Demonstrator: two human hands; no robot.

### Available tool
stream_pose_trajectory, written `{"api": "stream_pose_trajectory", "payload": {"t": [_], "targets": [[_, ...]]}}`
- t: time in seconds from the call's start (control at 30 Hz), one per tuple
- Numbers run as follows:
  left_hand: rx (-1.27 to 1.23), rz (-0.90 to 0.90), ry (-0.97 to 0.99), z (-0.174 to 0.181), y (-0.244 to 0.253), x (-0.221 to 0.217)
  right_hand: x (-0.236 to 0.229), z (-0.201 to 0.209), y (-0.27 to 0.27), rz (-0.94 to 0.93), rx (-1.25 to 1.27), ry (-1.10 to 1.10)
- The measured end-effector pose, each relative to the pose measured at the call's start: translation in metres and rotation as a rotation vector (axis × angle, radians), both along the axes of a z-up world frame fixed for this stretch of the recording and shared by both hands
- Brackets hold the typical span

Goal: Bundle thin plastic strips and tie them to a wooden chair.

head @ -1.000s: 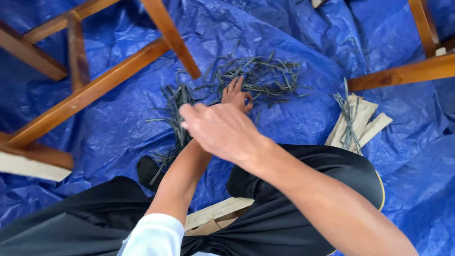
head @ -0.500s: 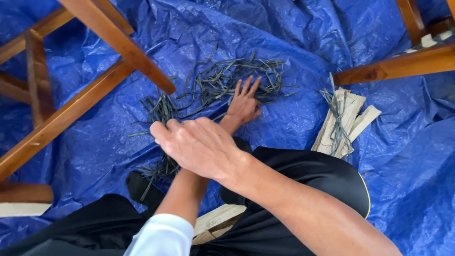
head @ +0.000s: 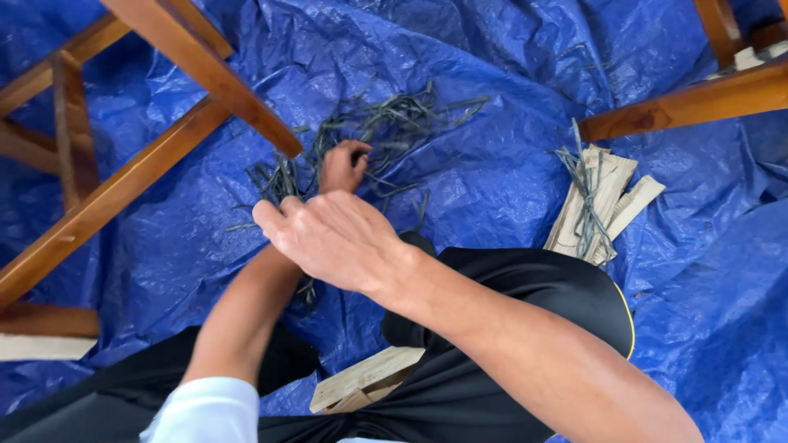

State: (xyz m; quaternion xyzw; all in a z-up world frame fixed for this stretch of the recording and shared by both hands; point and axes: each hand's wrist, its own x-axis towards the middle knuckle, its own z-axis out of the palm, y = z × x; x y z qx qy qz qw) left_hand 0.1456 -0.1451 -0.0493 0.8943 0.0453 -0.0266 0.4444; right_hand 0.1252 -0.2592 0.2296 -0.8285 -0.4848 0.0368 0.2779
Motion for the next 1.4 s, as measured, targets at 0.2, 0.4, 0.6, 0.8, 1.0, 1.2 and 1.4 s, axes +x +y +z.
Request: {"api": "stream_pose_trajectory", "payload": {"t": [0.2, 0.4, 0.6, 0.8, 1.0, 1.2, 1.4], "targets": [[-0.001, 0.017, -0.152, 0.103, 0.017, -0.038, -0.001, 0.004, 0.007, 0.02, 0.057, 0.006], [-0.03, 0.118, -0.149, 0.093, 0.039, -0.033, 0.02, 0.016, 0.011, -0.114, 0.217, 0.006], [-0.159, -0.295, -0.236, 0.236, 0.066, -0.048, 0.034, 0.031, 0.006, -0.247, 0.278, -0.015], [-0.374, -0.208, -0.034, 0.271, 0.101, -0.084, 0.023, 0.025, 0.016, -0.059, 0.278, 0.345], [-0.601, 0.032, -0.062, 0.282, 0.121, -0.105, 0.021, 0.007, 0.023, -0.108, -0.009, 0.578], [-0.603, 0.24, -0.146, 0.286, 0.148, -0.118, 0.027, 0.019, 0.029, -0.094, 0.034, 0.687], [-0.612, 0.424, -0.229, 0.283, 0.168, -0.127, 0.036, 0.017, 0.041, -0.093, 0.05, 0.823]]}}
